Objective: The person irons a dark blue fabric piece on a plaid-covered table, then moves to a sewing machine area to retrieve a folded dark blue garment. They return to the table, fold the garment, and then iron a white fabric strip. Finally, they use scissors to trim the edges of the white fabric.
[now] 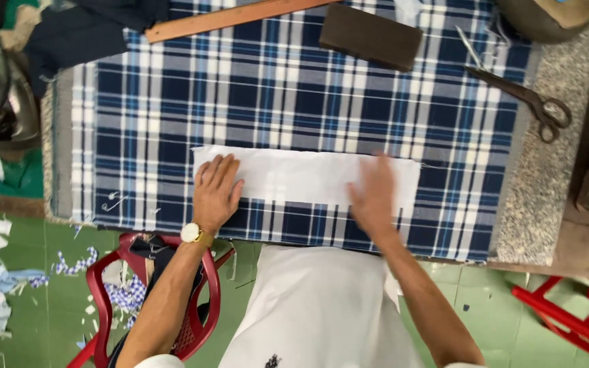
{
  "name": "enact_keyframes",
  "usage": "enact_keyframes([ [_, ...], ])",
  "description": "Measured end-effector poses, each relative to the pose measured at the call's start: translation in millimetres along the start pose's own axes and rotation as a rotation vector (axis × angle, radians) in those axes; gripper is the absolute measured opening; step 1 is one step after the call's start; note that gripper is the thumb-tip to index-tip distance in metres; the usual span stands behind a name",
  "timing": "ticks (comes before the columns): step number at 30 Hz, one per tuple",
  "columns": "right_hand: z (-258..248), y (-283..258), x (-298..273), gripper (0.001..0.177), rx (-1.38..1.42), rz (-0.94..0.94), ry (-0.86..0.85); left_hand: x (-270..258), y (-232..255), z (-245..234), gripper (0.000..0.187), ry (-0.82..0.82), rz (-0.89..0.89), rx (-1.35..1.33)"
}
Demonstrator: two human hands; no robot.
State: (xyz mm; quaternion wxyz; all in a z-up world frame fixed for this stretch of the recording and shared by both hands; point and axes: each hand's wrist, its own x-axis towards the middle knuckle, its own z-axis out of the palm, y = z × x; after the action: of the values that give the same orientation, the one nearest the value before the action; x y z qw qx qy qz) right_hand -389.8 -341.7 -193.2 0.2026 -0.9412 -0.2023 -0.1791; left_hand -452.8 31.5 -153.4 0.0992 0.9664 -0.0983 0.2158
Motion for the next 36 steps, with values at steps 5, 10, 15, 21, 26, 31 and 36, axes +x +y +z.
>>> enact_keyframes([
  [5, 25.6, -66.8, 7.7, 0.062, 0.152, -0.069, -0.241, 28.5, 32.6, 41.2, 0.049, -0.114, 0.086, -0.139],
  [10, -3.4, 24.5, -5.9, 0.061, -0.128, 0.122, -0.149, 30.4, 29.9, 42.8, 0.058, -0.199, 0.081, -0.101],
  [15, -27.0, 56.7, -20.1, 0.062, -0.256, 0.271, -0.078, 29.8, 29.6, 43.3, 0.058, -0.232, 0.087, -0.087],
  [21, 4.7, -30.0, 9.3, 0.065, 0.079, 0.128, -0.051, 35.2, 51.2, 43.2, 0.062, -0.238, 0.075, -0.117],
  [26, 17.2, -20.9, 5.7, 0.068, 0.038, 0.093, -0.070, 30.9, 59.1, 54.7, 0.067, -0.309, 0.032, -0.121],
  [31, -28.2, 73.7, -23.7, 0.077, -0.240, 0.254, -0.083, 31.7, 59.2, 52.6, 0.068, -0.342, 0.013, -0.112],
  [36, -40.1, 55.9, -13.2, 0.078, -0.204, 0.282, -0.032, 33.8, 63.7, 50.2, 0.069, -0.339, 0.005, -0.143],
])
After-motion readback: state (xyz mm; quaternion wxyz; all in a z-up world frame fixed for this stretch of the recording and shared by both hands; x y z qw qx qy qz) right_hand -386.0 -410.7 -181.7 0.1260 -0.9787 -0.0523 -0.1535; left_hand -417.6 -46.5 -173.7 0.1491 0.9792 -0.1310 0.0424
